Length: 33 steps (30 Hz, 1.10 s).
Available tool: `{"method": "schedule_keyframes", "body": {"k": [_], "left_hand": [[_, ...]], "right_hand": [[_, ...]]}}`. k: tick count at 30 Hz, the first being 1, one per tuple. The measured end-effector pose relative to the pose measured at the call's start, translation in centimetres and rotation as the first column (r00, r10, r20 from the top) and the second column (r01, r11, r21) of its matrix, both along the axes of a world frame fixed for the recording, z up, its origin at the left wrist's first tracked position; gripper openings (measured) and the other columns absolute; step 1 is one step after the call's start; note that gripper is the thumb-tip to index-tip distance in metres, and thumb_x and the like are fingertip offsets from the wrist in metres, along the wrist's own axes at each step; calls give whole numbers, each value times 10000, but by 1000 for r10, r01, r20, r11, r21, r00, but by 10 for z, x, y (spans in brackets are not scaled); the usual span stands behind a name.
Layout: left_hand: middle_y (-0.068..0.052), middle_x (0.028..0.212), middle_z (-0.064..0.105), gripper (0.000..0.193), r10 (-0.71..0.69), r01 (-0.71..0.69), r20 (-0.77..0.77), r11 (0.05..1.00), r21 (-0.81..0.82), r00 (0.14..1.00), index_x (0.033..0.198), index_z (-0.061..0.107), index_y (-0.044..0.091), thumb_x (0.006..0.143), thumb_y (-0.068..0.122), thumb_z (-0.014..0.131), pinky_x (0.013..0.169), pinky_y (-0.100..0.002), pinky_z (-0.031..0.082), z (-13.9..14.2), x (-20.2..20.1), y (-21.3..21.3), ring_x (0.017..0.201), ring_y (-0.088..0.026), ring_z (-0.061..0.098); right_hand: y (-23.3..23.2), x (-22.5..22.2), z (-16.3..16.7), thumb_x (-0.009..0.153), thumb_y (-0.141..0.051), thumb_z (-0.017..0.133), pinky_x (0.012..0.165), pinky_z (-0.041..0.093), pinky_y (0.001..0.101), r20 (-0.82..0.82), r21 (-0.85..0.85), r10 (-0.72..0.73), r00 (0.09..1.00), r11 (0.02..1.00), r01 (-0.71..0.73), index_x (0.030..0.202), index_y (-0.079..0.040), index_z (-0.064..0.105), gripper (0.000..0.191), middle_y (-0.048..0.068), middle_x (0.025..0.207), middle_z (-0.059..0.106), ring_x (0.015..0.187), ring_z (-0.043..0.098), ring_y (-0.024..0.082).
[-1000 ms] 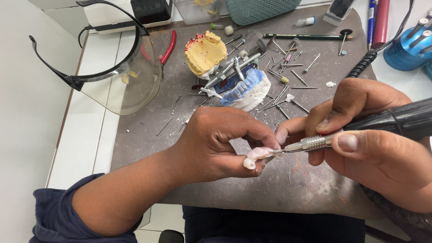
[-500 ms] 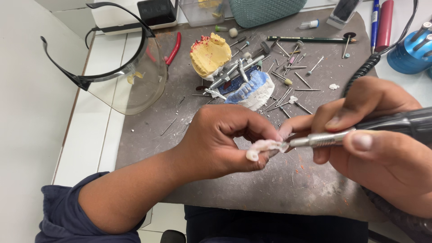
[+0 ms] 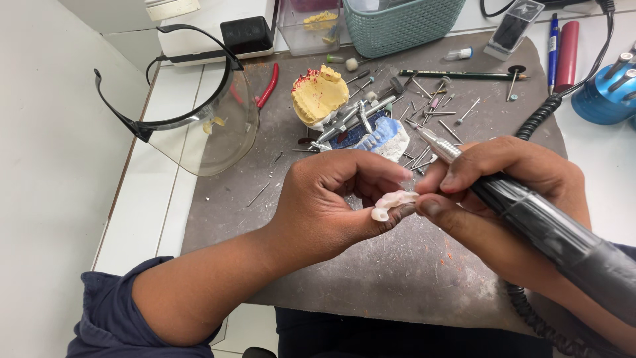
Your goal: The person uses a rotary handpiece to grind and smooth a small white denture segment, then fits it into a dental cast to check alignment. The person holds the denture with one hand and operates the rotary tool with the other, then places the segment into the upper jaw of the cast and presses the jaws together.
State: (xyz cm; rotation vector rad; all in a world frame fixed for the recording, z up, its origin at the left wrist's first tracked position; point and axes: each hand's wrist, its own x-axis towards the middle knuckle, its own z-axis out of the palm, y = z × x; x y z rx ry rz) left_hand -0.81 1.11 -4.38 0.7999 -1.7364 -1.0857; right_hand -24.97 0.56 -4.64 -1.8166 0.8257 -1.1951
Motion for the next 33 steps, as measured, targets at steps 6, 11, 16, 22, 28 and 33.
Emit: {"method": "schedule_keyframes", "body": {"k": [6,11,16,22,28,33], "left_hand": [[-72,1083,760,260,-70,112,-257,982,154,964,1168,693,20,993,190,784,866,-246,649,-6,-6,1,988,-79,738],[-94,1084,754,241,-85,117,-232,985,126,969,1200,687,-3,1055,187,717,841,-235,607,-7,-3,-1,950,-72,707],[-80,1176,739,234,-173,206,-227,970,131,958,1257,641,23,1104,200,657,851,-219,594,-7,2,-3,976,-64,696],[-43,1069,729,174,-104,103,-21,993,-50,994,1164,635,38,1110,202,654,843,-223,607,-1,3,-4,941,-73,709],[-25,1004,725,147,25,-1,121,981,-195,992,1166,643,68,1100,199,655,795,-229,603,3,4,-7,883,-87,725],[-32,977,721,141,62,-20,189,976,-217,980,1140,651,75,1081,203,665,774,-264,578,4,4,-7,845,-112,712]], "right_hand": [[2,-3,0,861,44,771,800,681,280,128,67,-41,991,997,32,1000,-84,580,268,130,942,723,995,773,173],[8,-7,-6,947,-142,744,872,661,368,129,-47,28,991,999,-23,1043,-36,591,209,181,976,710,993,764,243],[15,-22,-22,1059,-345,701,915,594,451,362,-4,129,923,991,-137,1136,2,562,381,216,937,685,905,706,299],[7,-3,18,1057,-347,661,1067,591,539,254,-75,146,956,989,-131,1234,-84,482,363,236,1074,676,1066,741,356],[23,20,63,1021,-199,566,1121,544,552,-57,-30,22,998,999,-23,1262,-116,453,278,212,1091,724,1187,698,416],[20,-9,34,994,-163,578,1027,597,473,-201,-179,104,974,974,-141,1237,-112,439,285,183,1127,720,1218,712,371]]}}
